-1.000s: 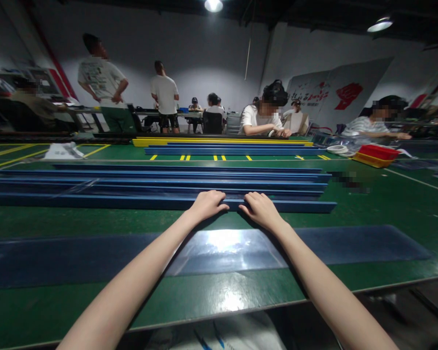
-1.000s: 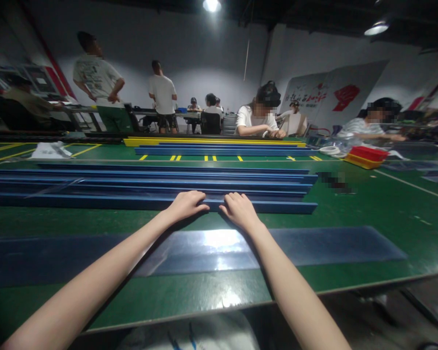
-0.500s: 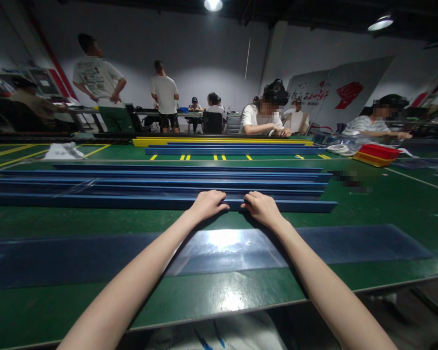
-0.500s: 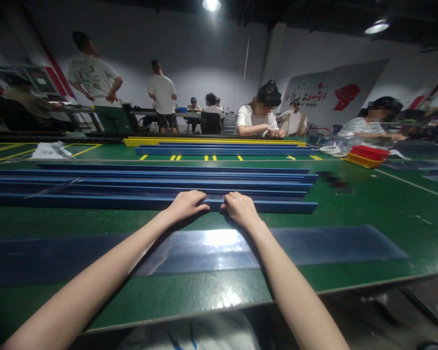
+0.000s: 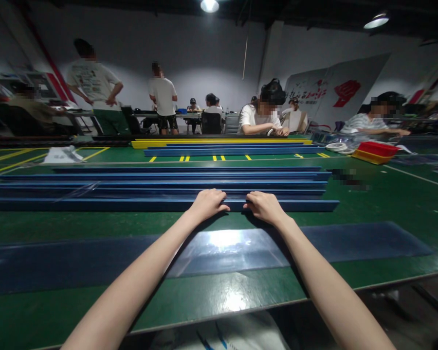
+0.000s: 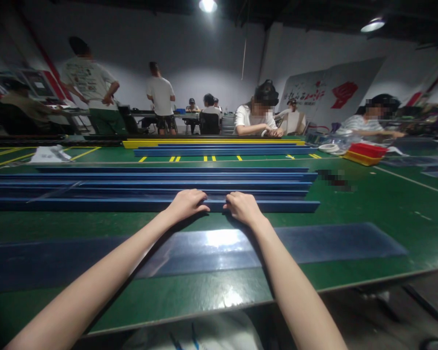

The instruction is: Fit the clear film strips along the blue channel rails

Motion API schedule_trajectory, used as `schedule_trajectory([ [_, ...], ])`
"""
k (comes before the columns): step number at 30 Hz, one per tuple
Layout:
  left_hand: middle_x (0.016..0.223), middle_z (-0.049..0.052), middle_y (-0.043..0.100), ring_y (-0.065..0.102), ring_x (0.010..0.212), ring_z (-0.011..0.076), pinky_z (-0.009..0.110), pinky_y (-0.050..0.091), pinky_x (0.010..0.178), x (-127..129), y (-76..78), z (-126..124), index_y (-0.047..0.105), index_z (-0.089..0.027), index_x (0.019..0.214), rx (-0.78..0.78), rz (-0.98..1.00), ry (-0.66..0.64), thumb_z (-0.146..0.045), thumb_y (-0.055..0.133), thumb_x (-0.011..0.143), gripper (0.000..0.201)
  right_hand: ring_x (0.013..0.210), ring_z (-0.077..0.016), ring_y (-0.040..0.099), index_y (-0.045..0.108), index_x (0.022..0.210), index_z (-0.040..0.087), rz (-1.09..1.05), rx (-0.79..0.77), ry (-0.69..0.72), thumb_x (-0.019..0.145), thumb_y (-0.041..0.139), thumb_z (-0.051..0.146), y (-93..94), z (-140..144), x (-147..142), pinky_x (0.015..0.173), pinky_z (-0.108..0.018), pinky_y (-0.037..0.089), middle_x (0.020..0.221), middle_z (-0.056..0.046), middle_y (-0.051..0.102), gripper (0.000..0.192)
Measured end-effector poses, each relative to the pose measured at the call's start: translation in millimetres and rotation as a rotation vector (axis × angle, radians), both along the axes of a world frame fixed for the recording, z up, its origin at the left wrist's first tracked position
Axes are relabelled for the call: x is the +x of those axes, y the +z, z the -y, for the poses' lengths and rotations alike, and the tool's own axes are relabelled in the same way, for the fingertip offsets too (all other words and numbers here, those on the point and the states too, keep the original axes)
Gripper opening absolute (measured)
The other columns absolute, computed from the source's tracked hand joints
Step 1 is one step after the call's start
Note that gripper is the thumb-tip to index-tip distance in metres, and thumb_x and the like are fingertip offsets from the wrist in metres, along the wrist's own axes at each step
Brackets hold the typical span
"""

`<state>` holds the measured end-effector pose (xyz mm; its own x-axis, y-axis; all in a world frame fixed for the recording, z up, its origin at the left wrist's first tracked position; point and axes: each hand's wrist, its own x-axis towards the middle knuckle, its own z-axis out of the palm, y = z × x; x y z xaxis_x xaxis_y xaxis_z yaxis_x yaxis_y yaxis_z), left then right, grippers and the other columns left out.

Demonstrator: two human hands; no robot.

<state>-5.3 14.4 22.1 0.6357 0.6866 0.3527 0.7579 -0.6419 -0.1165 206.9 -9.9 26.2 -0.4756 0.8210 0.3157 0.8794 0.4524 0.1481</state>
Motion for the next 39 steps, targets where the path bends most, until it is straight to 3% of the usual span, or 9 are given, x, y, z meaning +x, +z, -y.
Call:
schedule_trajectory([
  [11,0.098,0.004,0.061,0.053,0.092,0.018,0.026,0.04,0.072,-1.4,1.1,0.0,0.057,-0.019,0.092,-0.043,-0.017,-0.044,-0.045,0.056,0.078,0.03,0.073,-0.0142,0.057,0.057,0.072,0.019,-0.001,-0.019,-0.109,0.081,0.047,0.031,4.7,4.3,28.3,0.054,-0.025,0.024,0.079,-0.002,0.063,0.018],
  [19,0.099,0.003,0.061,0.052,0.095,0.0183,0.027,0.04,0.079,-0.1,0.6,0.3,0.058,-0.021,0.092,-0.127,0.04,-0.09,-0.039,0.055,0.08,0.022,0.074,-0.015,0.057,0.059,0.073,0.02,-0.007,-0.04,-0.155,0.081,0.046,0.032,6.6,7.4,31.0,0.054,-0.024,0.024,0.08,-0.003,0.064,0.019],
  [39,0.091,0.004,0.065,0.058,0.085,0.0184,0.025,0.038,0.066,0.1,0.4,0.0,0.059,-0.02,0.09,-0.112,-0.034,-0.042,-0.043,0.048,0.083,0.026,0.075,-0.0149,0.057,0.058,0.074,0.02,-0.046,-0.045,-0.152,0.081,0.046,0.032,5.5,7.9,31.3,0.055,-0.024,0.026,0.081,-0.003,0.064,0.018],
])
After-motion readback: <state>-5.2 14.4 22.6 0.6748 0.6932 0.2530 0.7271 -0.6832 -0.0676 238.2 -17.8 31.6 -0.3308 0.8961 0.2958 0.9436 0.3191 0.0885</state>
